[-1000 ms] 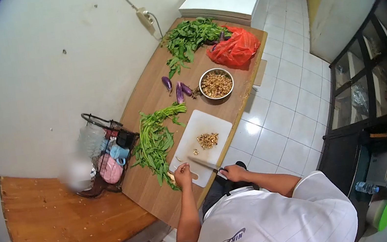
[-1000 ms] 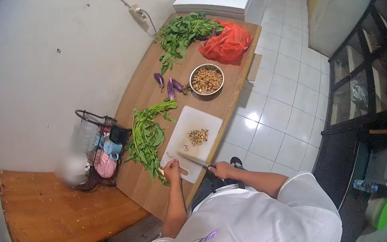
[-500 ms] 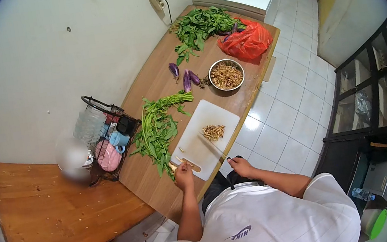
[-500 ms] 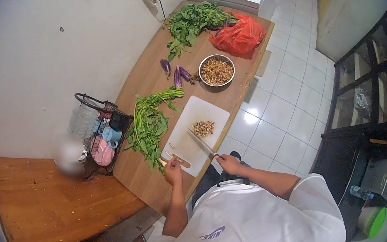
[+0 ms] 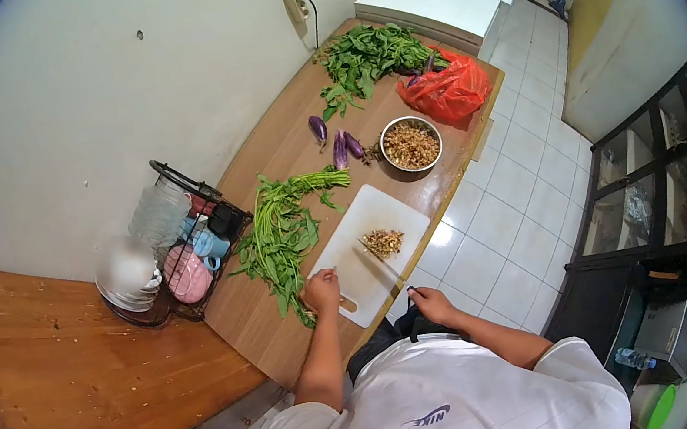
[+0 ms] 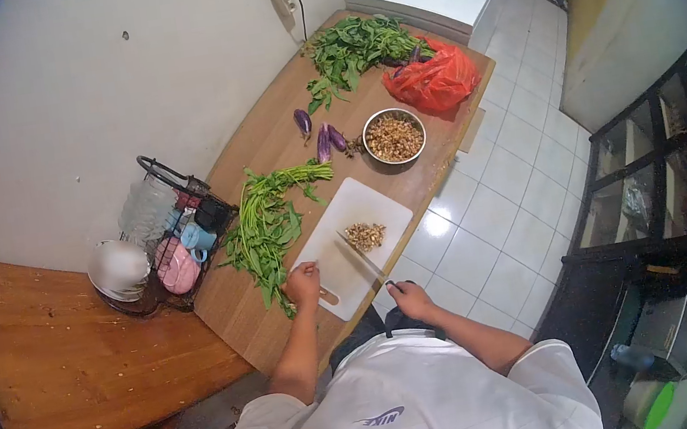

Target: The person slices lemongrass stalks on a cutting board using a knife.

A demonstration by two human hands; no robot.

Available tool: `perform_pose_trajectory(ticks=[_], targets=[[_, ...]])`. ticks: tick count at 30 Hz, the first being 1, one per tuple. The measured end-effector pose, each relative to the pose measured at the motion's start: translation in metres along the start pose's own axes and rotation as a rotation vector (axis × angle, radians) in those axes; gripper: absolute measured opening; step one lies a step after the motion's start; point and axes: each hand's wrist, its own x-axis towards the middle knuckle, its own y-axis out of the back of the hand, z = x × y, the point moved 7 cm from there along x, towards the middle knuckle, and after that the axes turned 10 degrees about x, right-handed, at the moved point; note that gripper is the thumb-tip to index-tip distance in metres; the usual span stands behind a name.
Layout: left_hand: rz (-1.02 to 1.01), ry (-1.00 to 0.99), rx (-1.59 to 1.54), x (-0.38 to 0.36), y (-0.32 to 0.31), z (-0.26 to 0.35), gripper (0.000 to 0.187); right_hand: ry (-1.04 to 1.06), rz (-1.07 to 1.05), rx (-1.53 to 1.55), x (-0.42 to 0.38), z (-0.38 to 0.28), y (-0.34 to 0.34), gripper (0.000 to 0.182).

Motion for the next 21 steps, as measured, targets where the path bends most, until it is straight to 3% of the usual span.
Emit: perform_pose_trajectory(ticks=[1, 5, 11, 16, 21], targets=[[0.010, -0.116, 0.008, -0.006, 0.001, 0.009, 0.013, -0.029, -0.015, 0.007, -0.001, 0.002, -0.002, 0.057], [0.026, -0.273, 0.102, -0.028, -0.002, 0.033, 0.012, 0.041, -0.060, -0.141, 0.003, 0.004, -0.010, 0.060], [0.031, -0.160, -0.053, -0.024, -0.019, 0.021, 0.013, -0.024, -0.141, -0.225, 0.002, 0.012, -0.017, 0.069], [-0.156, 0.024, -0.292, -0.015, -0.041, 0.005, 0.019, -0.043, -0.169, -0.297, 0.006, 0.011, -0.021, 0.068], [-0.133, 0.059, -0.219, -0.013, -0.042, 0.003, 0.020, -0.030, -0.204, -0.335, 0.015, 0.017, -0.025, 0.066]])
